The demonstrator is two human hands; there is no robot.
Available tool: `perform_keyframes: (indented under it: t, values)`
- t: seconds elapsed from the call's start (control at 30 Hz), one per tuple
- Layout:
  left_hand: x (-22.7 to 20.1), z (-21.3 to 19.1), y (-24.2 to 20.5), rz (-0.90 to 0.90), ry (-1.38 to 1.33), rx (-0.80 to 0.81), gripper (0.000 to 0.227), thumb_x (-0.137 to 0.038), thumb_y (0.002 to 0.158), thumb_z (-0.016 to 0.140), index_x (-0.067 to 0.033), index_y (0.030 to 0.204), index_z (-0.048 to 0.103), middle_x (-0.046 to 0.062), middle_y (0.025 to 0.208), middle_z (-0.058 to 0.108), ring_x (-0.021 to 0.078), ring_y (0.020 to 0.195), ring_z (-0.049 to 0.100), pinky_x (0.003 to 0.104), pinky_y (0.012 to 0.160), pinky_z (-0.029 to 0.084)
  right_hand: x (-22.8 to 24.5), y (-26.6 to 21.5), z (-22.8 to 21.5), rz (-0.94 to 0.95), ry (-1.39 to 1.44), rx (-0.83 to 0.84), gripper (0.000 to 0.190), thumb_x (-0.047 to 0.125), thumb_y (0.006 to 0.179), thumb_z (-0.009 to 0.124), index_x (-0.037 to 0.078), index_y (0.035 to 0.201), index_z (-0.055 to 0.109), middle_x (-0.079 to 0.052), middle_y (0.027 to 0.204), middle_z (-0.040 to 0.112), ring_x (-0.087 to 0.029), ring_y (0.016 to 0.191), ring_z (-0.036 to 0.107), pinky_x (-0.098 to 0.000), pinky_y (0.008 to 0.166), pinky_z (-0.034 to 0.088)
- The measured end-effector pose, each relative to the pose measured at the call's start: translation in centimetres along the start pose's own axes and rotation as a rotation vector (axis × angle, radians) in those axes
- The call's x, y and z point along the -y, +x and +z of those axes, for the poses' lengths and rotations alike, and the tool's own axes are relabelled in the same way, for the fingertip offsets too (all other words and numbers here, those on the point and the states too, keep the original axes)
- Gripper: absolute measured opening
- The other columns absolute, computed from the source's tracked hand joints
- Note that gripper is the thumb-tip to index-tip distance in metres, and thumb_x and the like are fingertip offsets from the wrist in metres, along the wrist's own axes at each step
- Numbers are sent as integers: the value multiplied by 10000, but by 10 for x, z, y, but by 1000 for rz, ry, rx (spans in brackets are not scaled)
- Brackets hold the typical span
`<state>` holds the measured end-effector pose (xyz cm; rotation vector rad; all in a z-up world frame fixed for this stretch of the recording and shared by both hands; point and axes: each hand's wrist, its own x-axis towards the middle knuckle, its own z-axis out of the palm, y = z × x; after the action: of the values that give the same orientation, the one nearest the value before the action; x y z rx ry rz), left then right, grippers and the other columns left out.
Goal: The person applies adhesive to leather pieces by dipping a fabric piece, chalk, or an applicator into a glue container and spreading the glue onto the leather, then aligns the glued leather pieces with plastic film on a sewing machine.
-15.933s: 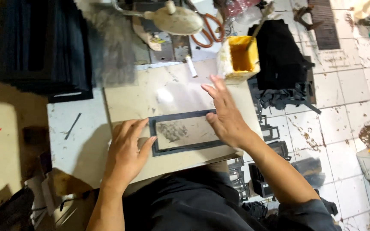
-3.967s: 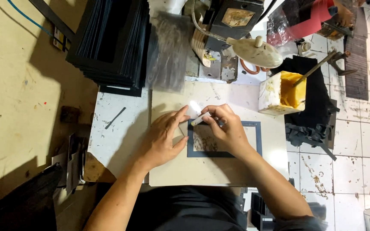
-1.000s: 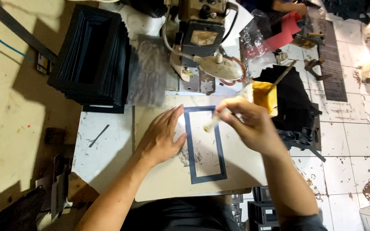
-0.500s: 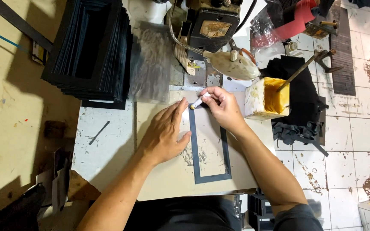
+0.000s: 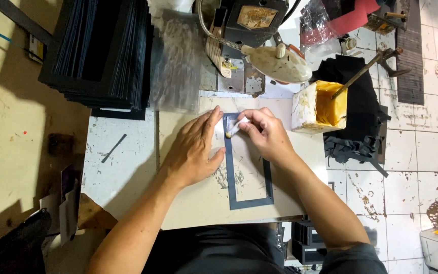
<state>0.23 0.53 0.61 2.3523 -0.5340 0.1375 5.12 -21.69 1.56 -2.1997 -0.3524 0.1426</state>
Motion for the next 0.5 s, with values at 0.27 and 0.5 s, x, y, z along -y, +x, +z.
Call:
perform_keyframes:
  t: [0.27, 0.5]
  values:
    - [1, 2, 0, 3, 36, 2, 971, -239, 842, 761, -20, 1579, 166, 190, 1520, 479, 323, 1426, 434, 436, 1206, 310, 15, -38, -2, -100, -62, 24, 177, 123, 933, 735, 83, 1105, 742, -37, 870, 589, -144, 715, 526, -270, 635, 439]
    - [5, 8, -1, -33, 84, 50, 977, -267, 861, 748, -45, 1586, 132, 197, 1552, 424, 329, 1428, 416, 440, 1217, 290, 14, -74, 0, -185, -109, 93, 198, 44, 892, 745, 75, 1086, 723, -51, 840, 614, -190, 832, 555, -304, 699, 465]
